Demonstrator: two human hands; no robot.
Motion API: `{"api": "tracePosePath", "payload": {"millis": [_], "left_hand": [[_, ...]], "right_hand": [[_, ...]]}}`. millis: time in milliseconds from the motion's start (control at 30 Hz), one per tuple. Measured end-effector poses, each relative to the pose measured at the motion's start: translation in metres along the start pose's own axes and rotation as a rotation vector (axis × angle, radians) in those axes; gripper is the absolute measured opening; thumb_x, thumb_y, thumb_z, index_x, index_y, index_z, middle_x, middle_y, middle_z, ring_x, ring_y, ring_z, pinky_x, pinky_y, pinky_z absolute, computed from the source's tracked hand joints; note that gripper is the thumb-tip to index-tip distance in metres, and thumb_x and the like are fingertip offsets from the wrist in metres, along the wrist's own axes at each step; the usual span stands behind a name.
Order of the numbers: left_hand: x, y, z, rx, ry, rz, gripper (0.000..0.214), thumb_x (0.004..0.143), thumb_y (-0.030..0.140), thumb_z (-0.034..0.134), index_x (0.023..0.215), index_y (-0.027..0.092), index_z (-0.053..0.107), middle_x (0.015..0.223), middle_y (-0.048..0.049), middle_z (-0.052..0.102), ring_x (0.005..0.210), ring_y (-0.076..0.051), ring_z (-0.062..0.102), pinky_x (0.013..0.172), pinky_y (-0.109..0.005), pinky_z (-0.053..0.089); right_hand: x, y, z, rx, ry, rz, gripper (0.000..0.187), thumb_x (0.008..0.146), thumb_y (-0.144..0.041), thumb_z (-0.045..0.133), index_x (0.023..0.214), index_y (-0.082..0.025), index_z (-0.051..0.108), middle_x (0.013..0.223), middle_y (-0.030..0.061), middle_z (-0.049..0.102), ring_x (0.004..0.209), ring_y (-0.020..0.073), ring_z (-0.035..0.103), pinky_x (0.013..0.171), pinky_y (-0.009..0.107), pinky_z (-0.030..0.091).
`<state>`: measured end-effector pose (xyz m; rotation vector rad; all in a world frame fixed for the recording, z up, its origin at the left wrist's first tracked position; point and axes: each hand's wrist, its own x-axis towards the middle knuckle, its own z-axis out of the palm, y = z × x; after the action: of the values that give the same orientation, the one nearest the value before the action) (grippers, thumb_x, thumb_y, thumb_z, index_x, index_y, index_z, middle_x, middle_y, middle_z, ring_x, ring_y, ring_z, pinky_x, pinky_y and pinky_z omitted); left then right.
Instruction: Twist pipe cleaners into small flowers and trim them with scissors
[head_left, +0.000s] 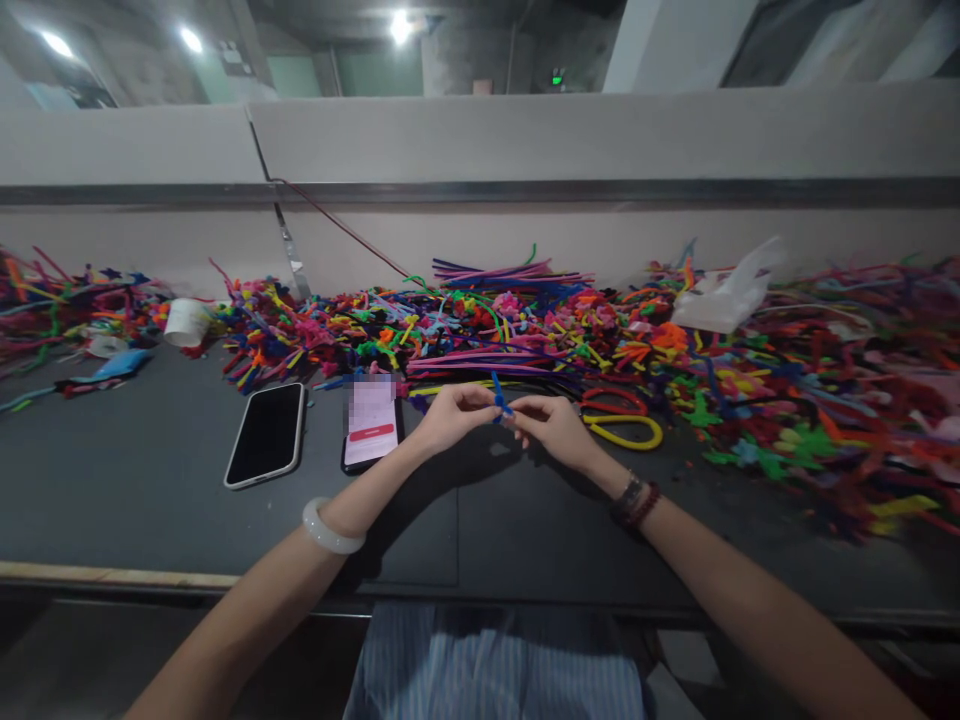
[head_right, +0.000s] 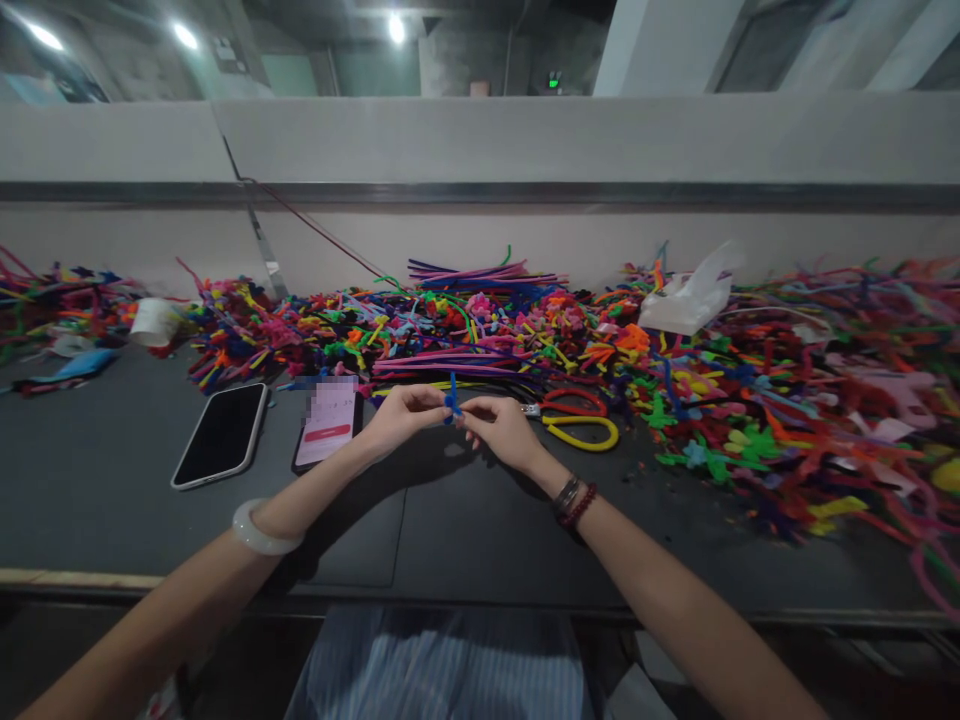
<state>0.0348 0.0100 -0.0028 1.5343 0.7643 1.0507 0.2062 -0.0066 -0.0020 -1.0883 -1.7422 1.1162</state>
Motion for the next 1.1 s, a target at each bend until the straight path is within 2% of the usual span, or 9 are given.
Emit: {"api": "tracePosePath", "payload": {"millis": [167, 300, 567, 633, 767, 833, 900, 967, 1100], "left_hand": [[-0.001, -0.003, 0.000, 0.172, 0.038, 0.057, 0.023, 0.067, 0.030, 0.061, 0.078, 0.010, 0.065, 0.075, -0.0056, 0.066, 0.067, -0.014, 0.059, 0.064, -0.024, 0.044], [0.000, -0.005, 0.000, 0.208, 0.043, 0.083, 0.024, 0.068, 0.031, 0.060, 0.078, 0.010, 0.065, 0.075, -0.0054, 0.066, 0.066, -0.013, 0.059, 0.063, -0.023, 0.045], [-0.003, 0.000, 0.000, 0.386, 0.019, 0.124, 0.019, 0.069, 0.026, 0.057, 0.075, 0.011, 0.066, 0.075, -0.0051, 0.066, 0.068, -0.013, 0.059, 0.062, -0.021, 0.044], [-0.003, -0.003, 0.000, 0.387, 0.029, 0.091, 0.020, 0.069, 0.027, 0.056, 0.073, 0.010, 0.066, 0.072, -0.0047, 0.065, 0.065, -0.013, 0.058, 0.060, -0.021, 0.043], [0.000, -0.011, 0.001, 0.359, 0.033, 0.000, 0.020, 0.068, 0.028, 0.056, 0.067, 0.010, 0.065, 0.065, -0.0027, 0.062, 0.061, -0.012, 0.055, 0.057, -0.021, 0.041], [0.001, -0.012, 0.000, 0.314, 0.027, -0.031, 0.019, 0.067, 0.028, 0.057, 0.065, 0.010, 0.064, 0.062, -0.0016, 0.060, 0.059, -0.011, 0.054, 0.057, -0.021, 0.040], [0.002, -0.010, 0.000, 0.225, 0.027, -0.072, 0.019, 0.066, 0.029, 0.059, 0.066, 0.010, 0.063, 0.060, -0.0006, 0.059, 0.058, -0.010, 0.052, 0.058, -0.021, 0.040], [0.003, -0.007, -0.001, 0.091, 0.025, -0.112, 0.019, 0.065, 0.030, 0.061, 0.067, 0.010, 0.063, 0.060, 0.0001, 0.058, 0.058, -0.009, 0.052, 0.060, -0.021, 0.040], [0.003, -0.003, -0.001, -0.209, 0.014, -0.198, 0.018, 0.062, 0.027, 0.066, 0.067, 0.011, 0.061, 0.065, 0.0001, 0.058, 0.061, -0.007, 0.053, 0.067, -0.021, 0.042]], "right_hand": [[0.002, 0.001, 0.001, 0.061, -0.029, 0.047, 0.027, 0.069, -0.038, 0.059, 0.070, -0.011, 0.061, 0.057, 0.0013, 0.058, 0.047, 0.0088, 0.053, 0.047, 0.022, 0.045], [0.003, 0.003, 0.001, 0.132, -0.044, 0.070, 0.027, 0.068, -0.038, 0.061, 0.068, -0.011, 0.061, 0.058, 0.0018, 0.058, 0.048, 0.0093, 0.054, 0.048, 0.023, 0.047], [0.002, 0.004, 0.000, 0.050, -0.067, 0.079, 0.025, 0.070, -0.037, 0.058, 0.067, -0.012, 0.059, 0.054, 0.0016, 0.057, 0.046, 0.0109, 0.054, 0.048, 0.025, 0.046], [0.000, 0.003, 0.001, -0.069, -0.038, 0.023, 0.022, 0.073, -0.033, 0.055, 0.066, -0.012, 0.058, 0.053, 0.0016, 0.057, 0.046, 0.0115, 0.054, 0.048, 0.025, 0.045], [-0.005, 0.001, 0.006, -0.459, 0.096, -0.234, 0.018, 0.075, -0.023, 0.050, 0.062, -0.014, 0.059, 0.058, 0.0037, 0.058, 0.055, 0.0136, 0.054, 0.054, 0.026, 0.041], [-0.005, 0.000, 0.007, -0.514, 0.128, -0.291, 0.017, 0.075, -0.021, 0.050, 0.064, -0.015, 0.061, 0.062, 0.0047, 0.060, 0.058, 0.0142, 0.054, 0.056, 0.026, 0.041], [-0.003, 0.000, 0.005, -0.386, 0.102, -0.219, 0.016, 0.076, -0.025, 0.051, 0.070, -0.015, 0.063, 0.063, 0.0043, 0.061, 0.055, 0.0133, 0.054, 0.054, 0.026, 0.042], [0.000, -0.001, 0.000, -0.163, 0.021, -0.081, 0.019, 0.074, -0.031, 0.055, 0.076, -0.014, 0.063, 0.062, 0.0030, 0.060, 0.051, 0.0123, 0.054, 0.051, 0.025, 0.044], [0.005, -0.003, -0.011, 0.163, -0.124, 0.106, 0.026, 0.067, -0.037, 0.063, 0.076, -0.013, 0.064, 0.064, 0.0031, 0.061, 0.055, 0.0115, 0.055, 0.051, 0.024, 0.045]]}}
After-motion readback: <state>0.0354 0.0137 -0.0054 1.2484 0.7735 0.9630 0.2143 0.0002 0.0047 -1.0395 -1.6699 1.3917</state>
